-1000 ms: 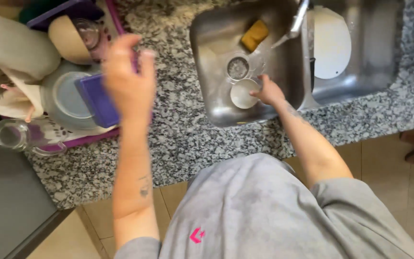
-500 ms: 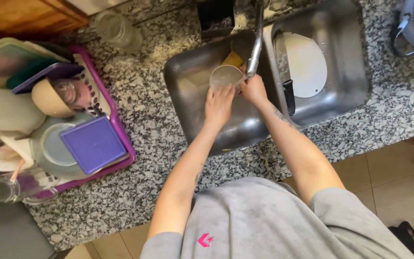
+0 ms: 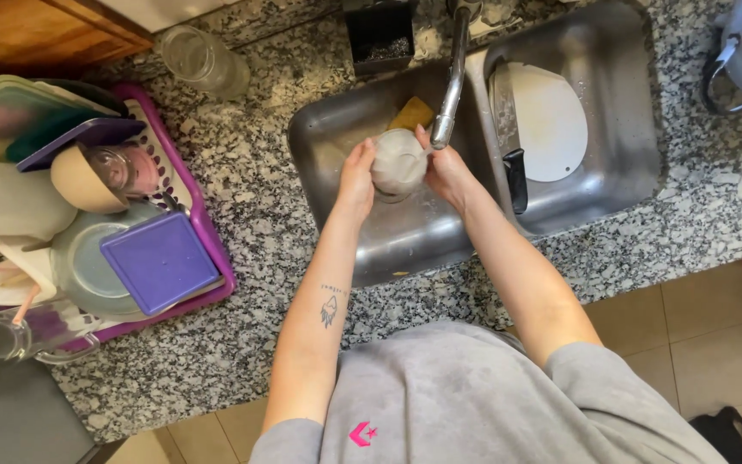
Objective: Washing and rinsing various kitchen items including a colander, kettle, and plates in a double sink.
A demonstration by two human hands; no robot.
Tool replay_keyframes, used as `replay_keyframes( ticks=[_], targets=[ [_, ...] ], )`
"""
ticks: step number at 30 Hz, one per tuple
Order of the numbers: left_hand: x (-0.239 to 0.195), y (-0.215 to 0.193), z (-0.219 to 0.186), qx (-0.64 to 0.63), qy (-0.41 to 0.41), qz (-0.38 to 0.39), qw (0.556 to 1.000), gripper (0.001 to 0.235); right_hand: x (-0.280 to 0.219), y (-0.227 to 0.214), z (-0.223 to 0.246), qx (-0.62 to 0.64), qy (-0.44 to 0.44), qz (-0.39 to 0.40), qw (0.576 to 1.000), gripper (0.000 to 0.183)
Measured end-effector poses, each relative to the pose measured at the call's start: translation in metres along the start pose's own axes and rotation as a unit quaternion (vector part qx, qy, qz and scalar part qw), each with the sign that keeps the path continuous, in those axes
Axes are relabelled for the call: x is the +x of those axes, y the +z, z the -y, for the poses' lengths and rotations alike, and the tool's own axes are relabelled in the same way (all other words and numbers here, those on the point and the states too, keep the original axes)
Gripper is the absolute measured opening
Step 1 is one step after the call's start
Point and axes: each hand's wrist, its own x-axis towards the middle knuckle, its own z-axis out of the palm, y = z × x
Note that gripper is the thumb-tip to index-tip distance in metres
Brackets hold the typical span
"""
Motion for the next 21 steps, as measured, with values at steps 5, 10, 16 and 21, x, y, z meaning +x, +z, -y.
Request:
replay_keyframes(
  ticks=[5, 10, 16, 21],
  targets=[
    [-0.001, -0.008, -0.002, -0.001, -0.137, -0.035, 0.99, 0.046, -0.01, -0.006, 0.001, -0.173, -0.119, 0.019, 0.977, 0.028],
    [0.008, -0.013, 0.034, -0.077, -0.212, 0.03, 0.974, 0.061, -0.057, 0.006, 0.027, -0.532, -0.38, 0.082, 0.753, 0.017],
    [-0.012, -0.015, 0.033, -0.074, -0.198, 0.071, 0.975, 0.049, -0.085, -0.031, 0.016, -0.717, -0.496, 0.07, 0.485, 0.003],
    [-0.046, -0.008, 0.011, 0.003, -0.114, 0.103, 0.988, 0.043, -0.097, -0.052, 0.002, -0.662, -0.619, -0.008, 0.422, 0.014]
  ],
)
